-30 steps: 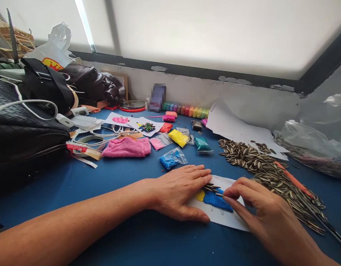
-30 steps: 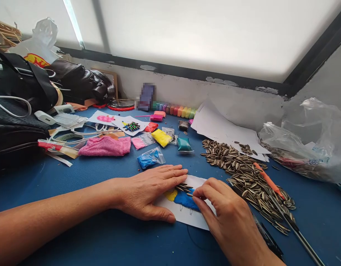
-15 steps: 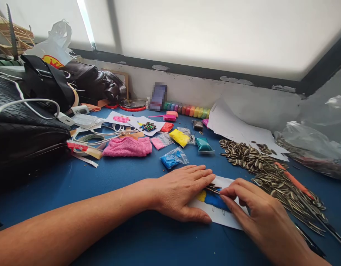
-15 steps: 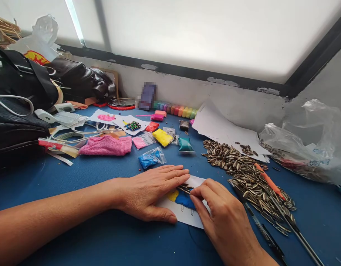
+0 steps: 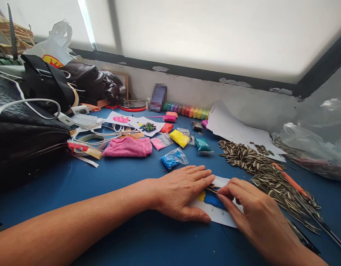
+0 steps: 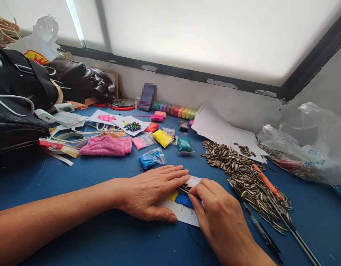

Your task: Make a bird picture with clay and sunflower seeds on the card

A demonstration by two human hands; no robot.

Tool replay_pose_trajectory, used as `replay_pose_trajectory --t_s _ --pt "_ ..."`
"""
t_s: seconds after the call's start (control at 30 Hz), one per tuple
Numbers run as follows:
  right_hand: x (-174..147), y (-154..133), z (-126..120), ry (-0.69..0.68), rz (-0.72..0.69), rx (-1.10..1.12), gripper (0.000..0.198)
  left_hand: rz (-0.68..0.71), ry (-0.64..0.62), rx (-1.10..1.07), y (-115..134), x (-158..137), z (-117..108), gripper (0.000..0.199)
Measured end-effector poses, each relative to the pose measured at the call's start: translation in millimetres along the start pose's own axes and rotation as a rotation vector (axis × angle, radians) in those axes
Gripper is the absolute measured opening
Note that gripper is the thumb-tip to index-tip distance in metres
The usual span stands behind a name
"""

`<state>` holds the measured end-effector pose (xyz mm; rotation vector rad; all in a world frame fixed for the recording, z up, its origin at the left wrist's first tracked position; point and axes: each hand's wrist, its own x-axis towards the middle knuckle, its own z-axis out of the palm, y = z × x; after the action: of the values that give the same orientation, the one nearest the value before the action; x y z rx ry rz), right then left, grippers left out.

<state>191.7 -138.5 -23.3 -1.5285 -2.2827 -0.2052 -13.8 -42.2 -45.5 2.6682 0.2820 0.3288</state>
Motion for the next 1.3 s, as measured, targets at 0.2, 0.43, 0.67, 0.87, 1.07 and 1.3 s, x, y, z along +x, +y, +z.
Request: replay_pose_trajectory --t_s 0.2,0.43,0.67,0.87,1.07,1.3 --pt "1.0 -0.6 0.9 -0.032 0.008 -0.019 0.019 -0.007 -0.007 0.005 0.3 -0.5 0.5 0.087" --pt "3.0 -1.1 3.0 -0.048 0.024 -0.047 0.023 -0.022 -0.021 0.011 1.4 -0.4 -0.5 0.086" --pt "2.9 -0.2 -1.5 -0.051 0.047 -0.042 0.023 -0.023 -0.023 -0.001 1.8 -0.1 -1.8 0.086" --pt "2.8 -2.1 -1.6 -0.035 0.036 -0.041 0.024 -0.016 -0.011 -0.008 0.2 -0.6 -0.3 0.084" --pt "2.1 -2.1 0.9 -0.036 0.015 -0.064 0.023 -0.013 -0.016 -0.007 0.7 -0.5 -1.1 0.083" --pt "1.3 -0.3 3.4 -0.033 0.014 -0.089 0.025 -0.03 -0.032 0.001 2.1 -0.1 -2.0 0.085"
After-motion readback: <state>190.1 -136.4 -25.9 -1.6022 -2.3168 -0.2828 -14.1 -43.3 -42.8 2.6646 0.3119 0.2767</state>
